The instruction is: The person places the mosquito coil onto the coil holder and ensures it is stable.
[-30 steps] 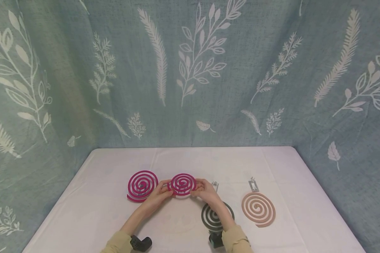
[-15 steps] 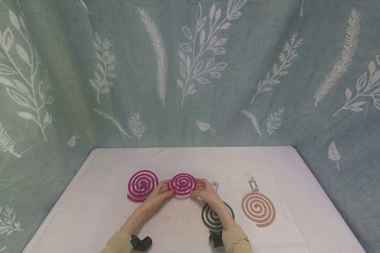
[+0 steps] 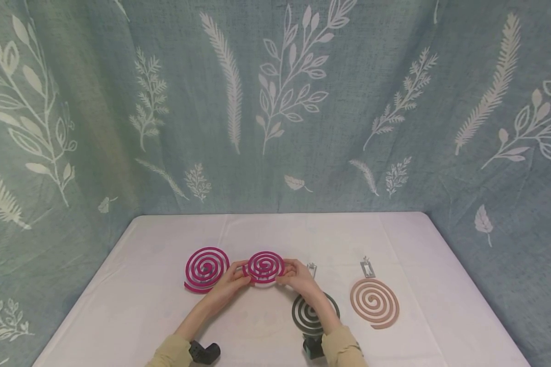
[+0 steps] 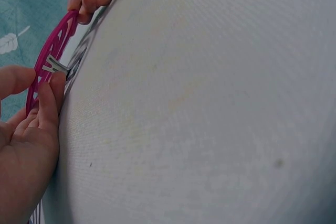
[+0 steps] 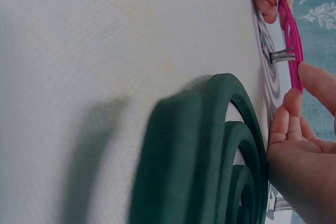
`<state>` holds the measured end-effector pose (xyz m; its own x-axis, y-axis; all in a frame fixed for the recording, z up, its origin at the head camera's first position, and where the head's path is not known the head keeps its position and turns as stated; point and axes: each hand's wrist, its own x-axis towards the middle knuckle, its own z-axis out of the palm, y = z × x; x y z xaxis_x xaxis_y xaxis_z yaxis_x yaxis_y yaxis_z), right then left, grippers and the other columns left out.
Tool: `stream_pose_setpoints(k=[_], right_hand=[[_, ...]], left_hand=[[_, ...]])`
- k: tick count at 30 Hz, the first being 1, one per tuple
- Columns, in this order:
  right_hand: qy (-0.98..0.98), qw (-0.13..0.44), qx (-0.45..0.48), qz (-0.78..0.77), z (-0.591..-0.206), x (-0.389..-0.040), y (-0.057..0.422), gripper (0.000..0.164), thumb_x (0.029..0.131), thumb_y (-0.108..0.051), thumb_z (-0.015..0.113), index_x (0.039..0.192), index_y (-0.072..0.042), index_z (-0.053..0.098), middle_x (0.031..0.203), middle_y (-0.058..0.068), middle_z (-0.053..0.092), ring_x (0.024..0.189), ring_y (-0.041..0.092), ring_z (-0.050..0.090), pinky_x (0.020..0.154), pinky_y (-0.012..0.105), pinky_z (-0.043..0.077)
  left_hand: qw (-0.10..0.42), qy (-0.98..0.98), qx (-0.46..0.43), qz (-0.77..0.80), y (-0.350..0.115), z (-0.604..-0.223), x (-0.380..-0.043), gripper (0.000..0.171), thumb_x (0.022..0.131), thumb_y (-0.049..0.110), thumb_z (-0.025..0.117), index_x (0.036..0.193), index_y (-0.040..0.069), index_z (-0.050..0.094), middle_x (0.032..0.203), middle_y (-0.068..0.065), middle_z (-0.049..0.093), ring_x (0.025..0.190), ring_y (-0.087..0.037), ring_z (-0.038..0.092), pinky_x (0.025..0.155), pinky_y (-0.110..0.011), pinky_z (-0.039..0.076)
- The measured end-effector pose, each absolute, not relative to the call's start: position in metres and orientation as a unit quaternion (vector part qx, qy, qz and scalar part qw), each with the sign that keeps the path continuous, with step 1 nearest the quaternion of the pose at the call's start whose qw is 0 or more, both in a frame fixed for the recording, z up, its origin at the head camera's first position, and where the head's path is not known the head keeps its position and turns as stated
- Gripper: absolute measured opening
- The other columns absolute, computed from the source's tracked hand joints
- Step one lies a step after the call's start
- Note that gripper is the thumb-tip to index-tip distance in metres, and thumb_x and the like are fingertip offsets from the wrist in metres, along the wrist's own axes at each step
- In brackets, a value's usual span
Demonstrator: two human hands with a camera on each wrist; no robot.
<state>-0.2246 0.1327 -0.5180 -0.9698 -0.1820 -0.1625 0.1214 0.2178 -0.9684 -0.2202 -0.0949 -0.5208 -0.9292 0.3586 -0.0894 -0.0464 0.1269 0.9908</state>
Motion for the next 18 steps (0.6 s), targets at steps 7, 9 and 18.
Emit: stream_pose_setpoints(k=[7, 9, 18], right_hand=[[0.771, 0.12, -0.015, -0.625, -0.5177, -0.224, 0.132, 0.065, 0.08, -0.009, 0.071, 0.136, 0.006, 0.041, 0.097, 0.01, 0.058, 0.077, 0.011, 0.056, 0.072, 0.024, 0.048], [0.771, 0.12, -0.013, -0.626, -0.5178, -0.2236, 0.1317, 0.066, 0.08, -0.009, 0.071, 0.136, 0.006, 0.04, 0.097, 0.009, 0.058, 0.077, 0.011, 0.056, 0.072, 0.025, 0.049], [0.769, 0.111, -0.015, -0.63, -0.5177, -0.2221, 0.1318, 0.065, 0.082, -0.012, 0.069, 0.137, 0.006, 0.039, 0.093, 0.006, 0.057, 0.076, 0.013, 0.055, 0.07, 0.026, 0.047]], left_hand=[[0.159, 0.731, 0.106, 0.655, -0.0961, -0.5234, -0.2197, 0.056, 0.097, 0.017, 0.051, 0.143, -0.001, 0.026, 0.129, -0.024, 0.056, 0.123, -0.033, 0.053, 0.112, -0.051, 0.03], [0.162, 0.728, 0.107, 0.658, -0.0964, -0.5236, -0.2192, 0.056, 0.097, 0.017, 0.051, 0.143, -0.001, 0.025, 0.132, -0.024, 0.054, 0.125, -0.034, 0.05, 0.112, -0.051, 0.03], [0.165, 0.724, 0.101, 0.662, -0.0955, -0.524, -0.2198, 0.057, 0.097, 0.018, 0.051, 0.144, 0.0, 0.025, 0.131, -0.023, 0.055, 0.126, -0.033, 0.05, 0.112, -0.051, 0.03]])
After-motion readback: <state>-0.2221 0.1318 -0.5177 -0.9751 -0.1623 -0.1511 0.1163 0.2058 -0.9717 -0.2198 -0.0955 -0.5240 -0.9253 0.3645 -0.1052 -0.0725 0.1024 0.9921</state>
